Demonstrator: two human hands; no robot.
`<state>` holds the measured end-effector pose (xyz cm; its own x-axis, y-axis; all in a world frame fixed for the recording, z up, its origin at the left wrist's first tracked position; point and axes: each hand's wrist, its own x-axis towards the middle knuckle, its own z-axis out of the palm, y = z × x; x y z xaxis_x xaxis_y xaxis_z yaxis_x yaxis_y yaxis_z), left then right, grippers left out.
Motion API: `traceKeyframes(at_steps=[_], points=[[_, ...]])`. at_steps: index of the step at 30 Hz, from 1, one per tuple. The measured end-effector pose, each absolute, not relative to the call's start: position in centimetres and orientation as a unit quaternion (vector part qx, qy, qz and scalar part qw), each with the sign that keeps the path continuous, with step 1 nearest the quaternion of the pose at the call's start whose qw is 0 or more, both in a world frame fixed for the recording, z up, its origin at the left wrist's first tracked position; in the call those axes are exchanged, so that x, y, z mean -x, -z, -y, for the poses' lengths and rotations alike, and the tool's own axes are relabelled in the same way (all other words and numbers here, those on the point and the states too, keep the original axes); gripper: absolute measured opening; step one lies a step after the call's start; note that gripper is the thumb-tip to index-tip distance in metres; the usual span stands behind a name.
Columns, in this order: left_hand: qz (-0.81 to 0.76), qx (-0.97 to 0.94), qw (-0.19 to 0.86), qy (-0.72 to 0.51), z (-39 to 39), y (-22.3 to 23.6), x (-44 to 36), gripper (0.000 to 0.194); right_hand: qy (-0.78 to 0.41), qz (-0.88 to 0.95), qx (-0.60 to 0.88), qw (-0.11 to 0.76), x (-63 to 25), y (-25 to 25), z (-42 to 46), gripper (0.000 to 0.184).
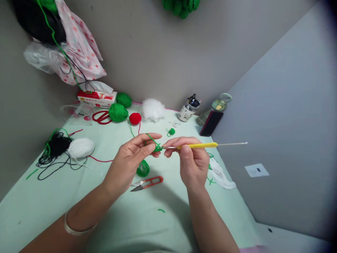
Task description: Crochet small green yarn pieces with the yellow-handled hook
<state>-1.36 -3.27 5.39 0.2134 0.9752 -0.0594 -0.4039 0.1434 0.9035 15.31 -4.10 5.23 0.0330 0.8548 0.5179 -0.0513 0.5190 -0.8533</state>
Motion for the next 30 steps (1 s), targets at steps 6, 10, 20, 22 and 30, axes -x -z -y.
traceKeyframes(at_steps=[6,10,20,22,30], points=[[-0.355,-0.437,0.638,-0.526,3.3,-4.8,1.5,0.022,-0.331,0.609,0.334,0.639,-15.1,-5.2,4.1,0.019],[-0.355,-0.445,0.632,-0.526,3.2,-4.5,1.5,0.02,-0.305,0.629,0.331,0.634,-15.1,-5.2,4.1,0.02],[-0.408,-0.441,0.57,-0.56,3.6,-5.1,0.9,0.031,-0.097,0.74,0.317,0.586,-15.2,-4.1,4.4,0.026],[-0.4,-0.42,0.584,-0.568,3.7,-5.1,0.7,0.037,-0.037,0.76,0.332,0.557,-15.1,-3.6,4.5,0.03],[-0.296,-0.247,0.792,-0.472,2.6,-4.9,1.5,0.038,-0.138,0.68,0.357,0.626,-14.8,-4.2,4.1,0.024]])
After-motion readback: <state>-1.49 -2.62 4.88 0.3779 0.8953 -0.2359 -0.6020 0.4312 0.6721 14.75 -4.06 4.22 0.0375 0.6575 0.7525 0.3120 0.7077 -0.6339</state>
